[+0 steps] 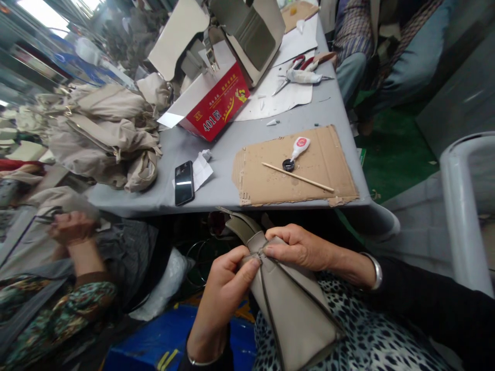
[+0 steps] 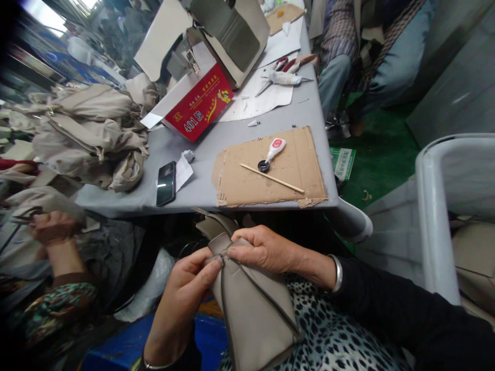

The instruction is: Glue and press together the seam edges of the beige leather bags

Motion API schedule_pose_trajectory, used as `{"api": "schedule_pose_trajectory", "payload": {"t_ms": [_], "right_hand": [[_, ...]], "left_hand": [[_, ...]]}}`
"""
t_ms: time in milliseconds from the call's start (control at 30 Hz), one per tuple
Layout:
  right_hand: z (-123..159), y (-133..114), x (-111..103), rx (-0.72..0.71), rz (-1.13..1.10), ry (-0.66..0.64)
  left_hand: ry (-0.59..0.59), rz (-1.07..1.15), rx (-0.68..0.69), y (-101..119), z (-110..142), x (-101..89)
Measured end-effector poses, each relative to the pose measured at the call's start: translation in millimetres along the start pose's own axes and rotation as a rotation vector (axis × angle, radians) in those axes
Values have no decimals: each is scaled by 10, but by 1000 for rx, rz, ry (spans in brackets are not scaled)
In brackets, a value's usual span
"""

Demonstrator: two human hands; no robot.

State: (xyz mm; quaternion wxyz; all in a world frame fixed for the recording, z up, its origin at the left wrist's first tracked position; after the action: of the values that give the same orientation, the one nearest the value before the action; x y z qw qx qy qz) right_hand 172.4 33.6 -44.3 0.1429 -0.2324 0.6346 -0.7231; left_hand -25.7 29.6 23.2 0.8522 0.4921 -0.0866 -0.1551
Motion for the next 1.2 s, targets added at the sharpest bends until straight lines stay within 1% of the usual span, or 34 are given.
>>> {"api": "schedule_pose_trajectory", "payload": {"t_ms": [167,233,333,433,567,733,933,1200], "right_hand": [[7,32,-5,14,13,25],[10,39,-14,17,15,32],[15,39,-26,7,8,24],[17,33,-31,10,-22,16],[21,16,-39,52,-49,27],[29,-4,-58,94,-95,-19],[21,61,-64,41,-136,-15],[14,90,-54,24,-178,-20]], "left_hand": [[89,-143,129,-35,-28,45],[97,-190,146,-52,-40,57],[97,-215,136,-76,-54,70],[104,-207,134,-93,-66,84],[134,-169,137,-100,-83,106],[171,-93,137,-79,-91,129],[160,-67,125,-114,-109,122],[168,-36,123,-98,-112,131]]}}
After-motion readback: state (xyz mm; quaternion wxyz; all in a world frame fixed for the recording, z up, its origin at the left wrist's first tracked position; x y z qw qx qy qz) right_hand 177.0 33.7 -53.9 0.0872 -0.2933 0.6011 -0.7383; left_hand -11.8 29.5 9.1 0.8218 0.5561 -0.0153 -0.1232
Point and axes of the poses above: each hand's wrist, its own z-axis away from the middle knuckle, its own x-axis out of the palm, y = z × x, the point moved 1 cm from there along -z, towards the middle knuckle, and after that the axes turned 13 degrees about z, right-handed, at the moved point
